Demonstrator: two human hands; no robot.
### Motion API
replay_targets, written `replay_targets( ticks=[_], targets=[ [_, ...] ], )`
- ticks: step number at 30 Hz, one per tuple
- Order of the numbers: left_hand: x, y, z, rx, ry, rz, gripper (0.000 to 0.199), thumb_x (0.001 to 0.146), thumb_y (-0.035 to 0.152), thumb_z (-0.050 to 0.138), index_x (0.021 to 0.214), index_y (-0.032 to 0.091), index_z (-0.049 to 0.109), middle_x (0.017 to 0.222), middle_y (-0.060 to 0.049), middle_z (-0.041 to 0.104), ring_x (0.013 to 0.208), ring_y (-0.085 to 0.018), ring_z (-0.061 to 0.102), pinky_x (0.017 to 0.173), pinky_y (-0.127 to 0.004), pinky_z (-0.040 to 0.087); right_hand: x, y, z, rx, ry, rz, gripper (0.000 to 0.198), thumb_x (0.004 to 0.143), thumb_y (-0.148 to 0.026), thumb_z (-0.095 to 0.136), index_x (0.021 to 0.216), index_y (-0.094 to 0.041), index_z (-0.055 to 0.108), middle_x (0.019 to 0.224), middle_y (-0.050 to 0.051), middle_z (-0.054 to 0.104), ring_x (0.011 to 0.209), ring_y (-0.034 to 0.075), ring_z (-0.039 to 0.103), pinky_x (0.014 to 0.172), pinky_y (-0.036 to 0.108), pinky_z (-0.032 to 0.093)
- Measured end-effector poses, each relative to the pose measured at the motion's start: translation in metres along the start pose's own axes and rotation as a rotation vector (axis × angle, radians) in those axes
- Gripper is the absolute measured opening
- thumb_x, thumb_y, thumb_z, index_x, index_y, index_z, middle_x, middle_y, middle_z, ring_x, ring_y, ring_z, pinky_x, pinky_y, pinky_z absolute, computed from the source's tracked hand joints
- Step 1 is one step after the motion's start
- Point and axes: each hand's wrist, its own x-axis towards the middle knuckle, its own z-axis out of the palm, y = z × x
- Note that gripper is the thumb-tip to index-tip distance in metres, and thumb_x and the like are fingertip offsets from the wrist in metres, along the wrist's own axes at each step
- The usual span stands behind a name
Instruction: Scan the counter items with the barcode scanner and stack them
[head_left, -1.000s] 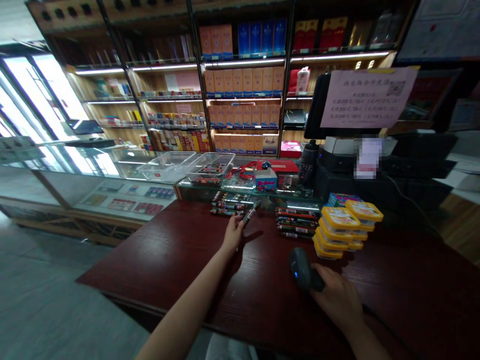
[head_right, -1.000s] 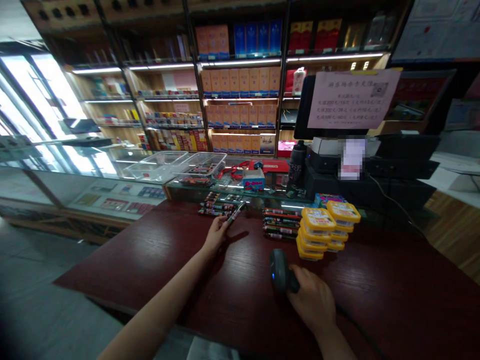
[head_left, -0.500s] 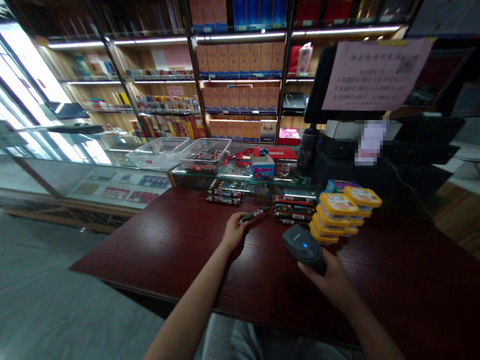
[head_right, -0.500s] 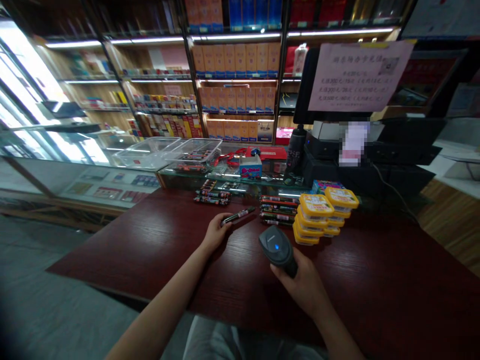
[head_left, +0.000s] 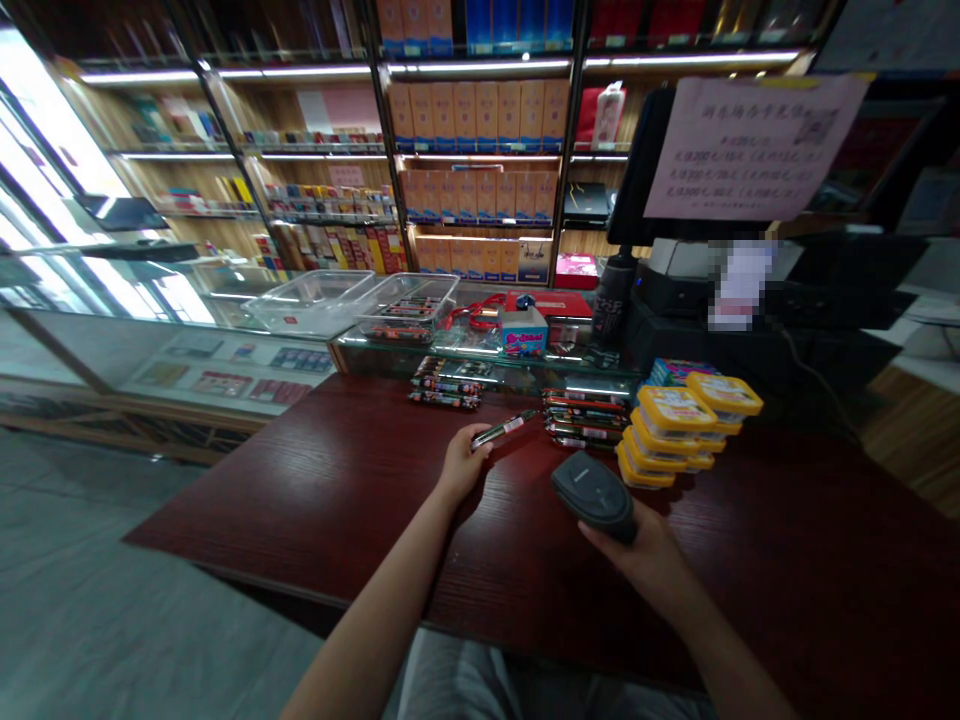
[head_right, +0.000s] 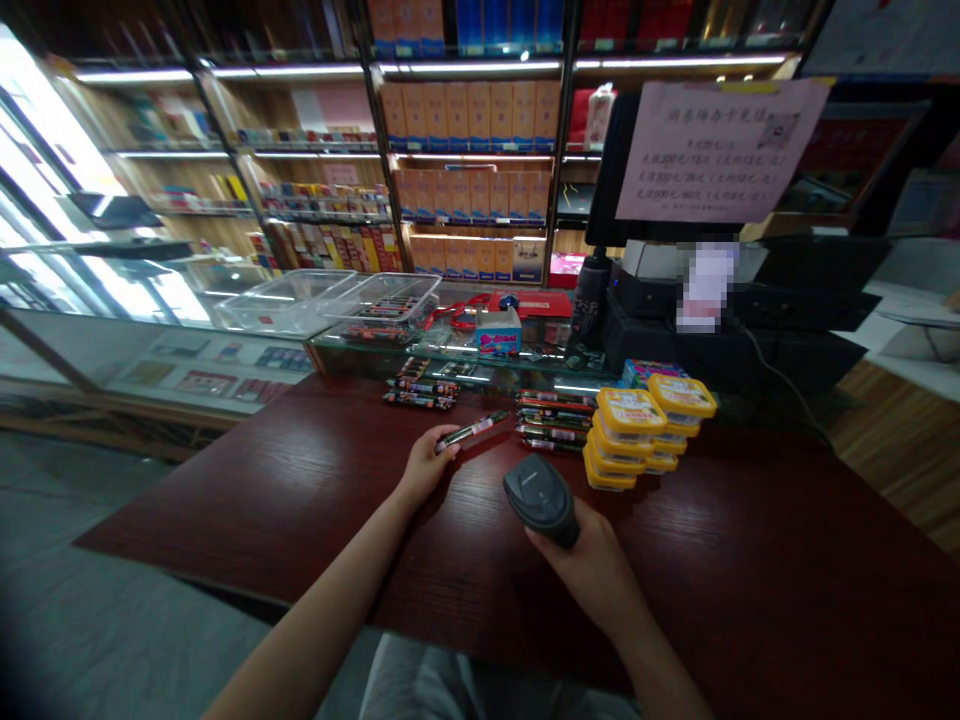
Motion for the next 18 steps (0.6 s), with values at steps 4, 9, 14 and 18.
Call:
replay_targets(
  ticks=[4, 9, 14, 18],
  targets=[
    [0.002, -0.003, 0.001, -0.016, 0.0, -0.025, 0.03, 0.071, 0.017, 0.058, 0.1, 0.017, 0.063, 0.094, -0.004, 0.066, 0.082, -0.017, 0.06, 0.075, -0.029, 0.048, -0.001, -0.001, -0.004, -0.155, 0.012, -0.068, 0.037, 0.077, -0.037, 0.06, 0.109, -0.019, 0.062, 0.106, 0.008, 0.07, 0.098, 0.024, 0.064, 0.084, 0.035, 0.049],
    [0.006, -0.011, -0.002, 0.003, 0.029, 0.042, 0.027, 0.072, 0.017, 0.057, 0.099, 0.018, 0.064, 0.093, -0.004, 0.064, 0.09, -0.018, 0.058, 0.084, -0.032, 0.046, 0.0, 0.019, -0.007, -0.711, 0.081, -0.106, 0.029, 0.074, -0.025, 0.056, 0.102, -0.02, 0.062, 0.093, 0.006, 0.071, 0.081, 0.024, 0.066, 0.069, 0.031, 0.046],
    [0.01, -0.013, -0.005, 0.052, 0.103, 0.076, 0.025, 0.073, 0.02, 0.06, 0.096, 0.019, 0.066, 0.093, -0.004, 0.062, 0.093, -0.019, 0.057, 0.088, -0.034, 0.044, 0.002, 0.052, -0.004, -0.847, 0.141, -0.209, 0.033, 0.074, -0.017, 0.052, 0.106, -0.018, 0.061, 0.101, 0.008, 0.069, 0.089, 0.022, 0.065, 0.075, 0.03, 0.044],
    [0.02, -0.008, 0.009, 0.001, 0.04, 0.108, 0.022, 0.076, 0.022, 0.059, 0.096, 0.019, 0.067, 0.091, -0.003, 0.064, 0.087, -0.018, 0.058, 0.082, -0.032, 0.044, 0.004, 0.058, -0.003, -0.838, 0.153, -0.184, 0.032, 0.077, -0.019, 0.051, 0.108, -0.019, 0.06, 0.101, 0.007, 0.069, 0.09, 0.021, 0.064, 0.076, 0.029, 0.044]
  ],
)
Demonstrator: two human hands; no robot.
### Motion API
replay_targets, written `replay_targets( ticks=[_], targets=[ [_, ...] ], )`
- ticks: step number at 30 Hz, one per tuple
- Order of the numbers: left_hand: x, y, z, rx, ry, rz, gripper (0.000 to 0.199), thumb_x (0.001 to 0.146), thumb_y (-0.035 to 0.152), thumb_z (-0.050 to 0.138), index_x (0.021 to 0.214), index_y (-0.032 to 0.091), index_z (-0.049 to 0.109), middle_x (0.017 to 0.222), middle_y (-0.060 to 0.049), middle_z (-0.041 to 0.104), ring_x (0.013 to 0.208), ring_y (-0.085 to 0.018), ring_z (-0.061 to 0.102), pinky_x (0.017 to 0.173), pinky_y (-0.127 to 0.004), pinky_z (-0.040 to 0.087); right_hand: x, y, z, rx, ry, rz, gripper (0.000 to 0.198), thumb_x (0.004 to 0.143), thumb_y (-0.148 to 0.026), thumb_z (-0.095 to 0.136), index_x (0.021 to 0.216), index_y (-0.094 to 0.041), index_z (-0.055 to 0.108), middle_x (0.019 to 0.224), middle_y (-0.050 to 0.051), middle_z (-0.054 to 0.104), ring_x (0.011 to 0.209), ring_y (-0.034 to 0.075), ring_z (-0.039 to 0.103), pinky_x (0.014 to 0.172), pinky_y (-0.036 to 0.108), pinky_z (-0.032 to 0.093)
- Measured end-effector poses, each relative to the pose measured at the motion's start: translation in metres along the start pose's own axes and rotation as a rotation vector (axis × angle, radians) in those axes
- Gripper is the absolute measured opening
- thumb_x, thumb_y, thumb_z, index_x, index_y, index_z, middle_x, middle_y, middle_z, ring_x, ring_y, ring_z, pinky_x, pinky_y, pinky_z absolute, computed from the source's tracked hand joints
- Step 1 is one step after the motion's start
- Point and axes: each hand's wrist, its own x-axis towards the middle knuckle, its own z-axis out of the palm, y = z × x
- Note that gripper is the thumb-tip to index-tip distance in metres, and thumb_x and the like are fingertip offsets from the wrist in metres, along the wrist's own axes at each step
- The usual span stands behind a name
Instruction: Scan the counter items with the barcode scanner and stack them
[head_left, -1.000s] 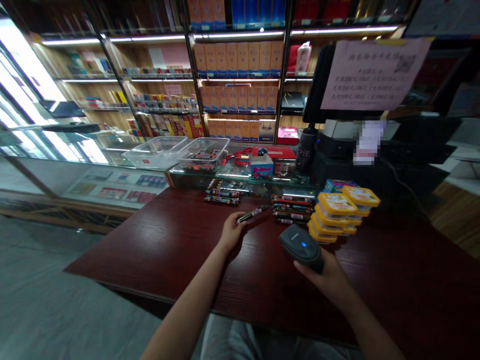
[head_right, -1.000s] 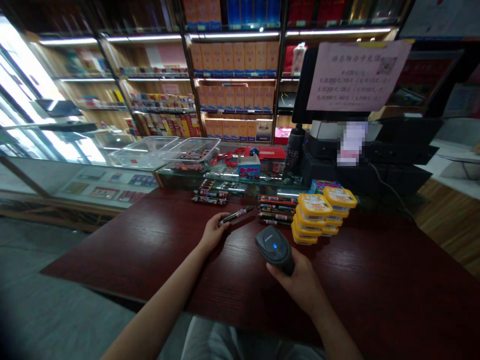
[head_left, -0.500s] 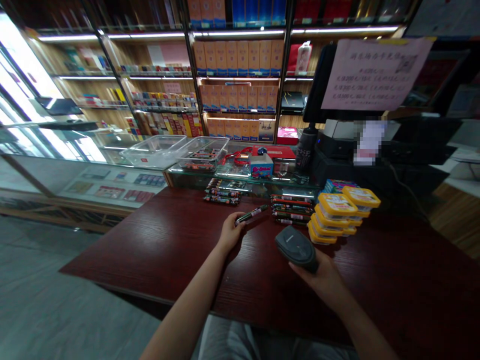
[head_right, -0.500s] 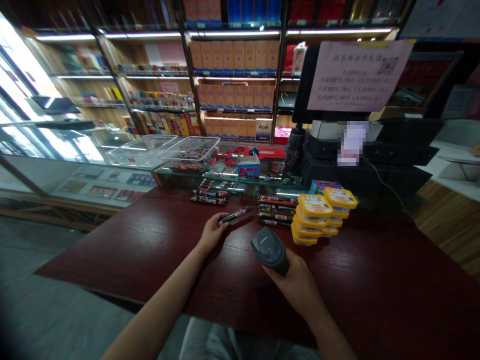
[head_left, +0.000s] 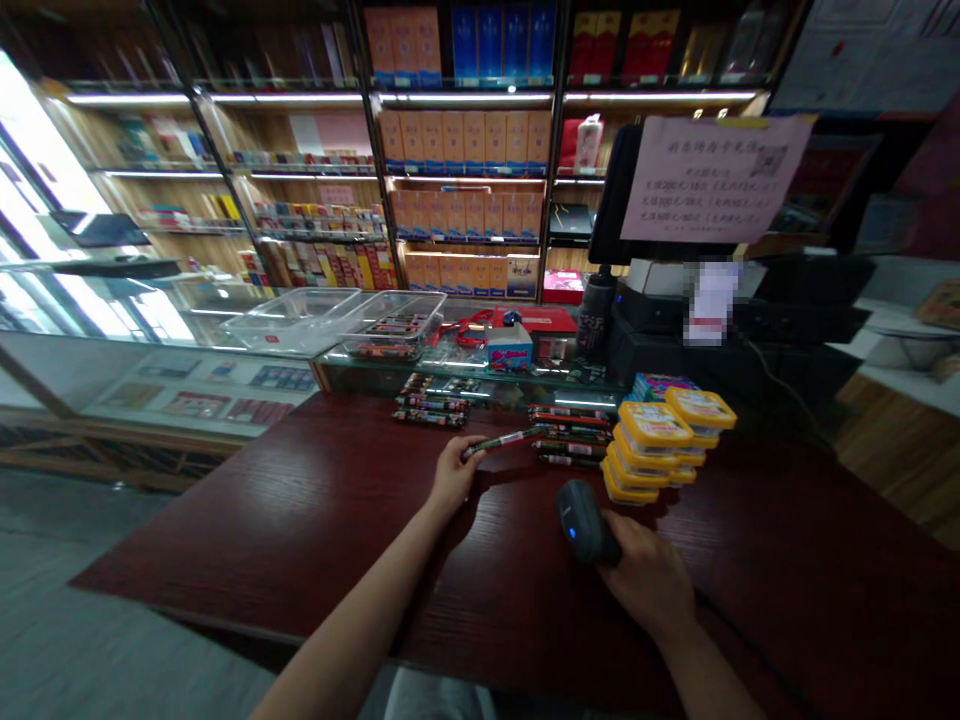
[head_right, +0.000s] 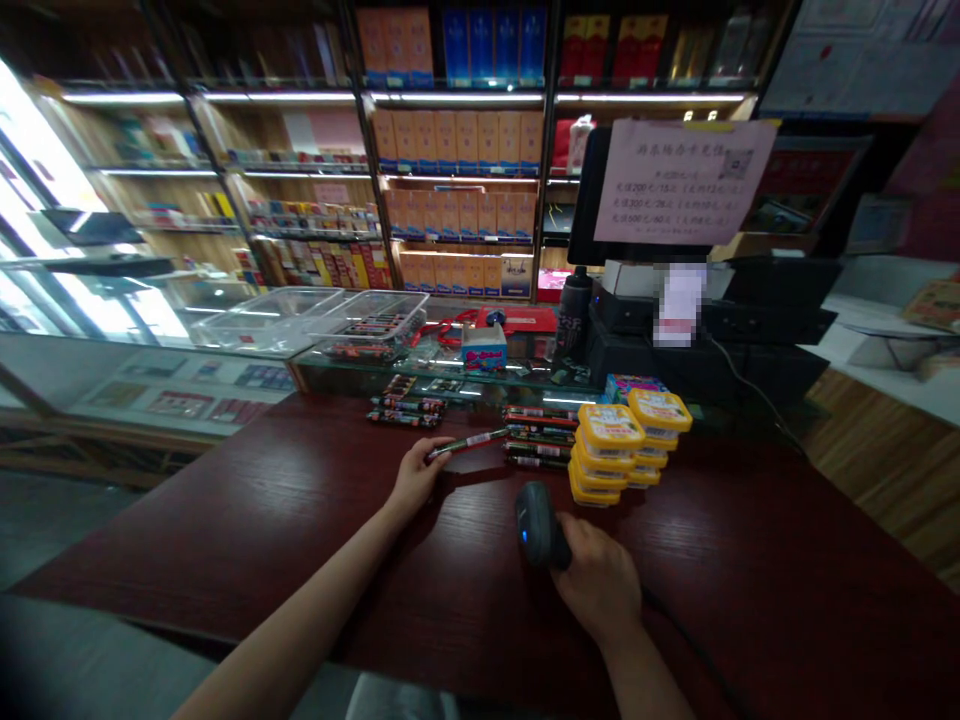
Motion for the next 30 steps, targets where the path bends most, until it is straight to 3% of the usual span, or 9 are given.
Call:
replay_targets(
  ticks=[8, 14, 17, 19, 23, 30],
  targets=[
    [0.034, 0.023, 0.077, 0.151, -0.079, 0.136, 0.023, 0.074, 0.016, 0.062, 0.095, 0.021, 0.07, 0.084, -0.002, 0.061, 0.084, -0.017, 0.054, 0.083, -0.032, 0.042, 0.004, -0.001, -0.006, -0.028, -0.074, 0.075, 0.038, 0.074, -0.015, 0.051, 0.11, -0.022, 0.06, 0.103, 0.004, 0.068, 0.092, 0.021, 0.064, 0.075, 0.03, 0.044],
    [0.045, 0.028, 0.122, 0.263, -0.076, 0.133, 0.028, 0.072, 0.013, 0.066, 0.096, 0.027, 0.071, 0.105, -0.005, 0.056, 0.106, -0.023, 0.048, 0.096, -0.04, 0.038, 0.004, 0.004, -0.004, -0.009, -0.083, 0.102, 0.035, 0.076, -0.018, 0.051, 0.11, -0.022, 0.059, 0.101, 0.004, 0.068, 0.091, 0.02, 0.064, 0.076, 0.029, 0.043],
    [0.044, 0.02, 0.129, 0.213, 0.029, 0.08, 0.039, 0.07, 0.017, 0.068, 0.108, 0.024, 0.065, 0.119, -0.008, 0.049, 0.118, -0.025, 0.043, 0.102, -0.043, 0.035, 0.004, 0.006, -0.003, -0.002, -0.075, 0.094, 0.036, 0.075, -0.017, 0.051, 0.111, -0.022, 0.059, 0.106, 0.005, 0.068, 0.095, 0.02, 0.063, 0.078, 0.029, 0.043],
    [0.04, 0.013, 0.13, 0.134, 0.072, 0.057, 0.059, 0.069, 0.025, 0.072, 0.125, 0.021, 0.053, 0.125, -0.011, 0.045, 0.122, -0.027, 0.042, 0.104, -0.044, 0.034, 0.004, 0.006, -0.003, -0.005, -0.076, 0.097, 0.037, 0.075, -0.016, 0.051, 0.111, -0.022, 0.059, 0.108, 0.005, 0.068, 0.096, 0.021, 0.063, 0.078, 0.03, 0.044],
    [0.029, 0.002, 0.129, -0.016, -0.051, 0.101, 0.091, 0.06, 0.036, 0.078, 0.138, 0.018, 0.035, 0.132, -0.015, 0.044, 0.126, -0.029, 0.041, 0.107, -0.044, 0.032, 0.004, 0.005, -0.005, -0.014, -0.098, 0.104, 0.038, 0.073, -0.015, 0.051, 0.109, -0.022, 0.06, 0.107, 0.005, 0.068, 0.097, 0.021, 0.063, 0.077, 0.029, 0.044],
    [0.027, -0.006, 0.128, -0.075, -0.163, 0.075, 0.102, 0.06, 0.032, 0.077, 0.144, 0.015, 0.023, 0.144, -0.018, 0.035, 0.136, -0.031, 0.029, 0.112, -0.047, 0.022, 0.004, 0.004, -0.005, -0.001, -0.089, 0.112, 0.039, 0.073, -0.015, 0.051, 0.11, -0.022, 0.06, 0.105, 0.004, 0.068, 0.096, 0.02, 0.063, 0.076, 0.028, 0.044]
  ],
)
